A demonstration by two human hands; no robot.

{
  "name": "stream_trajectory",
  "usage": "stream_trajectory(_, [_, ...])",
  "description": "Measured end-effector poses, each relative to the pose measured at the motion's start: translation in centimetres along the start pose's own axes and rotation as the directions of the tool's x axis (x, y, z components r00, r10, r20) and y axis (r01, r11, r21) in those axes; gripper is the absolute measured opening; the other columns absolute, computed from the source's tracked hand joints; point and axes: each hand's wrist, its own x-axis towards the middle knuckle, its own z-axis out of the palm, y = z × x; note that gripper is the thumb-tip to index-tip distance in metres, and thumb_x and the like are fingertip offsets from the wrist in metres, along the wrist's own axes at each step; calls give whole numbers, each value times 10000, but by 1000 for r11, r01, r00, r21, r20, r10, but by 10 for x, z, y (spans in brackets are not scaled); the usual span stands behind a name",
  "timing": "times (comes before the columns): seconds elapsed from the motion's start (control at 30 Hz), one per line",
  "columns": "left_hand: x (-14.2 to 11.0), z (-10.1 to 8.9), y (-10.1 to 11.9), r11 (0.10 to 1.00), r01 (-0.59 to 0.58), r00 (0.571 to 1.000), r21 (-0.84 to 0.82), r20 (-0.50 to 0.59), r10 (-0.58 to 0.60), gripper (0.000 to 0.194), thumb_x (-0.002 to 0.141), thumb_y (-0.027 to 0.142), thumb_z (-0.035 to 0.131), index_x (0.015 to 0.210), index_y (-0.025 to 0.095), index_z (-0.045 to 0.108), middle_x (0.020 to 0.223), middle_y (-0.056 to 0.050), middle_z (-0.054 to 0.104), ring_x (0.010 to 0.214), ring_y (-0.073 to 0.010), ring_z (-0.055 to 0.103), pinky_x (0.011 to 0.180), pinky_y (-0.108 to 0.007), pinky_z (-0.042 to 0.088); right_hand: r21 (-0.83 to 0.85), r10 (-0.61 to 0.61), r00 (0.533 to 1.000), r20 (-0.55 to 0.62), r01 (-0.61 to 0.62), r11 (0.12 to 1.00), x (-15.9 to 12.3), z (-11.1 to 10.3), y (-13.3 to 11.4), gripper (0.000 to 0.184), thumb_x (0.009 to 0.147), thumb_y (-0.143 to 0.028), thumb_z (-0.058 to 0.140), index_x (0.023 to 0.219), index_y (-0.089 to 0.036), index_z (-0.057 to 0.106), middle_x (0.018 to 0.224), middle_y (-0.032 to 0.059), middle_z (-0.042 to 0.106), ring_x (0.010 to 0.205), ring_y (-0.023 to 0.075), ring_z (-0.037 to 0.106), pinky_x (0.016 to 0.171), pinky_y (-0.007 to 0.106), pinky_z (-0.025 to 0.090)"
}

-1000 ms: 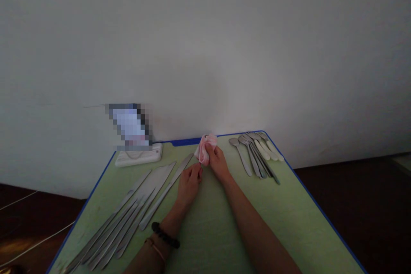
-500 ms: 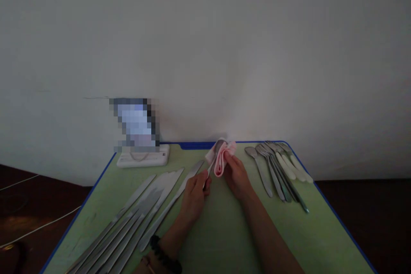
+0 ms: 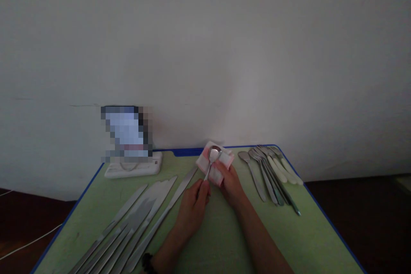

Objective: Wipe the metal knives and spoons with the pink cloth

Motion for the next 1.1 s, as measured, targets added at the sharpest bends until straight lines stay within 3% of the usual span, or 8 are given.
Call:
stream_trajectory(0.1, [0, 0, -2, 998, 34, 999, -50, -18, -35, 360, 874, 496, 383, 638, 226, 425, 560, 44, 382, 529, -139, 382, 497, -250, 294, 150, 49, 997, -55, -41, 988, 3, 1, -6, 272, 634, -344, 755, 819, -169, 662, 819, 52, 721, 756, 222, 665, 758, 364, 529])
stream_trajectory(0.23, [-1, 0, 2, 996, 75, 997, -55, 3, -75, 406, 854, 548, 405, 625, 214, 436, 547, 49, 380, 517, -125, 368, 489, -239, 280, 293, 51, 998, -21, -43, 955, 4, 2, -15, 218, 691, -315, 704, 862, -184, 673, 910, 61, 726, 874, 231, 663, 829, 381, 524])
stream_trajectory(0.43, [2, -6, 6, 983, 100, 993, -153, 77, -89, 491, 804, 650, 436, 628, 194, 483, 468, 88, 284, 441, -87, 256, 439, -223, 203, 265, 70, 994, 85, -90, 960, -3, 0, -27, 515, 758, -659, 489, 922, -209, 678, 982, 86, 711, 1030, 274, 619, 848, 431, 508])
stream_trajectory(0.57, [2, -9, 4, 978, 117, 990, -175, 98, -102, 506, 798, 664, 445, 663, 182, 517, 431, 105, 250, 402, -70, 209, 412, -214, 160, 320, 6, 996, 93, -35, 947, -3, -2, -30, 375, 783, -548, 526, 947, -246, 676, 974, 47, 708, 1041, 249, 606, 877, 435, 495])
stream_trajectory(0.7, [-2, -7, 6, 990, 88, 994, -107, 71, -81, 490, 824, 634, 434, 747, 170, 576, 438, 94, 293, 402, -82, 270, 417, -215, 218, 341, 16, 992, 126, -59, 938, 1, -1, -25, 262, 781, -427, 562, 919, -237, 679, 965, 35, 707, 988, 221, 624, 906, 402, 487])
stream_trajectory(0.9, [-4, -4, 9, 996, 85, 993, -22, 89, -83, 505, 833, 620, 387, 766, 168, 603, 430, 89, 293, 403, -102, 288, 412, -229, 238, 283, 30, 988, 151, -72, 956, 2, 1, -21, 307, 778, -475, 562, 906, -219, 674, 953, 65, 705, 988, 252, 624, 849, 421, 521])
stream_trajectory(1.1, [-5, -2, 7, 988, 48, 987, 144, 143, -69, 474, 886, 540, 316, 825, 171, 607, 461, 78, 328, 431, -124, 351, 449, -240, 267, 209, 46, 990, 130, -73, 975, 2, 2, -19, 373, 736, -553, 622, 843, -198, 660, 866, 50, 699, 852, 213, 643, 748, 339, 534])
